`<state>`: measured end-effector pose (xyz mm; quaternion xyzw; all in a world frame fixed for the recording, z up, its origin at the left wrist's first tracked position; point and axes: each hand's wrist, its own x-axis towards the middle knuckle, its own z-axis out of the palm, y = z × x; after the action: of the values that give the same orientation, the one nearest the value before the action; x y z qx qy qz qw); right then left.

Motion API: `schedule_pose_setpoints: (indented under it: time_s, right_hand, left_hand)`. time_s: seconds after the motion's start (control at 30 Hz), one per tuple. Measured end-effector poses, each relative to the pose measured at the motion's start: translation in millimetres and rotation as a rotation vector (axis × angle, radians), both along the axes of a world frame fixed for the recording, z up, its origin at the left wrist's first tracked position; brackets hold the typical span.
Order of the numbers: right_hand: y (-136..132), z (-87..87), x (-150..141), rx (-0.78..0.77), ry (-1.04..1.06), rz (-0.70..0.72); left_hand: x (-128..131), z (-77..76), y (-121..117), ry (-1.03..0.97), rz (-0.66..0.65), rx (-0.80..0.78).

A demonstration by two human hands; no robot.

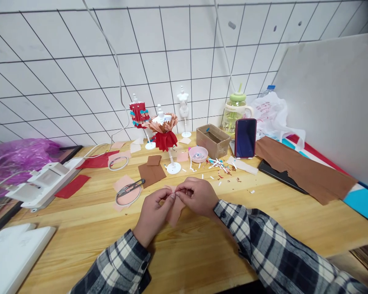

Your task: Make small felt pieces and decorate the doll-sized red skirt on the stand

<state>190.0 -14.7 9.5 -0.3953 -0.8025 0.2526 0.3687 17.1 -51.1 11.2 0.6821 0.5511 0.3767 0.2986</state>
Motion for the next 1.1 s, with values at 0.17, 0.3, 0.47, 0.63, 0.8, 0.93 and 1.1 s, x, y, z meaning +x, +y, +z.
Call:
schedule_pose_setpoints:
  time_s: [0.17, 0.3, 0.47, 0.63, 0.8, 0.93, 1.1]
  right_hand:
    - [-0.8, 0.2, -0.7, -0.016, -0.028, -0.013]
    - [-1.2, 0.2, -2.0, -0.020, -0.034, -0.021]
    - [-1.2, -2.0, -5.3, -0.125, 0.038, -0.014]
    - [-0.4, -5.3, -6.7, -0.186, 0.125, -0.005]
    - [-1.3, -5.8, -6.4, -0.170, 0.142, 0.008]
    - [-2.6, -4.9, -6.8, -0.181, 0.155, -0.020]
    - [-3.3, -5.1, -8.1, -0.213, 0.181, -0.055]
  left_hand:
    - [0.9, 1.7, -0.2, 0.097, 0.029, 0.011]
    - [1.2, 1.1, -0.8, 0.115, 0.023, 0.033]
    - [1.6, 0.9, -1.8, 0.099, -0.011, 0.052]
    - [1.1, 2.6, -1.9, 0.083, -0.031, 0.064]
    - [-0.8, 2.7, -0.7, 0.075, -0.019, 0.079]
    - [-0.3, 3.3, -0.4, 0.104, -0.029, 0.101]
    - [-0.5, 2.3, -0.4, 0.141, -0.047, 0.122]
